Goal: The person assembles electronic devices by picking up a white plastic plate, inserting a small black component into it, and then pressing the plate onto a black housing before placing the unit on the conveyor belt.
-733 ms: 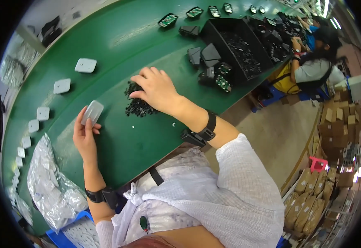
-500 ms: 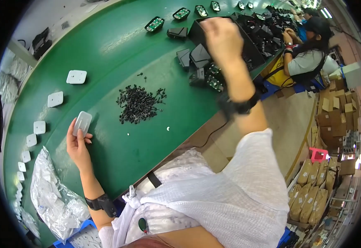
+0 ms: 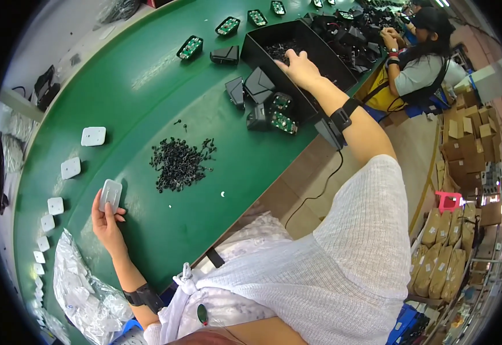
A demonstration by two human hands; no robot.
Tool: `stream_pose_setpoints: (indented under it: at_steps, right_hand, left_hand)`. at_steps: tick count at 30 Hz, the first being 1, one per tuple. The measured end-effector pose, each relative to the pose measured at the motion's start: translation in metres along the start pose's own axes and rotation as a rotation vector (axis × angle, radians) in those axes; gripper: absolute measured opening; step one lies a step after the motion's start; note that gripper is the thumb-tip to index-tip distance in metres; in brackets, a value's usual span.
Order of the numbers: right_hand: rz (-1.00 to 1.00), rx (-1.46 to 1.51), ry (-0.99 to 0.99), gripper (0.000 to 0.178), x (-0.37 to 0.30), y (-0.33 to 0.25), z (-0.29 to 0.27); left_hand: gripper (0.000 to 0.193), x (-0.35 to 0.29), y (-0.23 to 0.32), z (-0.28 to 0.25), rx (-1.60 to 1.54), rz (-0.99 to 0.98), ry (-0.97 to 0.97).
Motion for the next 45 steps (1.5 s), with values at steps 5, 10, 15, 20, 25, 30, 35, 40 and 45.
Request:
stream_pose_setpoints:
  at_steps: [5, 10, 15, 20, 25, 30, 35, 40, 45]
  right_hand:
    - [0.295, 0.676, -0.219, 0.034, 0.004, 0.009, -0.015]
    - [0.457, 1.3, -0.171, 0.023, 0.004, 0.017, -0.031]
    - [0.387, 1.671, -0.275, 0.031, 0.007, 0.025, -0.044]
    - [0.099, 1.717, -0.532, 0.033, -0.017, -0.067, -0.076]
    - [-0.069, 1.346, -0.683, 0.027, -0.06, -0.172, -0.061]
    - [-0.326, 0.808, -0.629, 0.034, -0.087, -0.238, -0.017]
    - [-0.663, 0.3, -0.188, 0.04, -0.108, -0.258, -0.018]
    - [-0.799, 0.147, 0.042, 0.016, -0.116, -0.258, -0.046]
    - [-0.774, 0.14, 0.113, 0.013, -0.108, -0.247, -0.047]
  left_hand:
    - [0.034, 0.001, -0.002, 0.0, 0.01, 0.01, -0.001]
    - [0.034, 0.001, 0.0, 0.002, 0.024, 0.018, 0.0]
    - [0.034, 0.0, 0.002, 0.006, 0.022, 0.021, -0.01]
    - [0.034, -0.003, 0.003, 0.004, 0.03, 0.025, -0.004]
    - [0.032, -0.002, 0.005, 0.005, 0.027, 0.008, 0.003]
    - [0.032, -0.002, 0.008, 0.003, 0.028, 0.007, -0.007]
    - [0.032, -0.003, 0.005, 0.005, 0.011, 0.002, -0.021]
    - [0.033, -0.005, 0.007, 0.005, 0.037, 0.033, -0.003]
    - [0.028, -0.005, 0.006, 0.007, -0.039, 0.015, 0.032]
Point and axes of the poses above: each hand's wrist, its own x-axis towards the middle knuckle, its own z-axis out of the palm, y = z × x, the point moved 3 cm from there along x, towards the middle knuckle, and after that the axes turned 7 degrees about -x, right-handed, at the moved point
